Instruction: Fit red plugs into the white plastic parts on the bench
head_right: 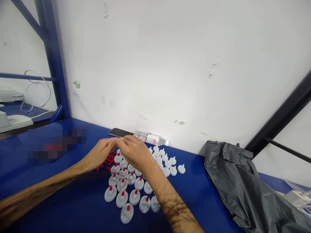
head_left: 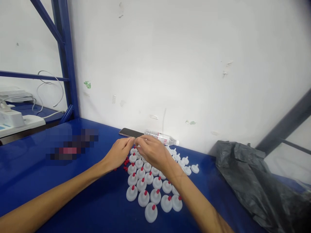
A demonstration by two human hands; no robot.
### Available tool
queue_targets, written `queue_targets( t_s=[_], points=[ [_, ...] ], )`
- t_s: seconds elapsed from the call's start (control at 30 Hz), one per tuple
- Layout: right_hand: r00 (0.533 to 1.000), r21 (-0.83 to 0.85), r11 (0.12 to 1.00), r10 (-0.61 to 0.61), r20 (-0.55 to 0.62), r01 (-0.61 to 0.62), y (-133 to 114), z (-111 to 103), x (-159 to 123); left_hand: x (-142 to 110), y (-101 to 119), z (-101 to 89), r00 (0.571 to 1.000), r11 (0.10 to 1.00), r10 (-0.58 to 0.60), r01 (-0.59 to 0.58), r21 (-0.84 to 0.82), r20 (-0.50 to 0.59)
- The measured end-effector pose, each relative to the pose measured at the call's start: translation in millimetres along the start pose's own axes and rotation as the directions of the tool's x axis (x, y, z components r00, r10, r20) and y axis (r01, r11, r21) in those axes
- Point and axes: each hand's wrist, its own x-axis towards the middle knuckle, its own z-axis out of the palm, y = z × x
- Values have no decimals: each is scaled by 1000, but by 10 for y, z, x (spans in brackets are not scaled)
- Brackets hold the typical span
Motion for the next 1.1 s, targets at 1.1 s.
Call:
queue_targets(
  t_s=[1.1],
  points=[
    [866, -101, 902, 431, 252, -420, 769, -44, -388, 31, -412, -120, 982, 909, -73, -6, 417, 174]
  ],
)
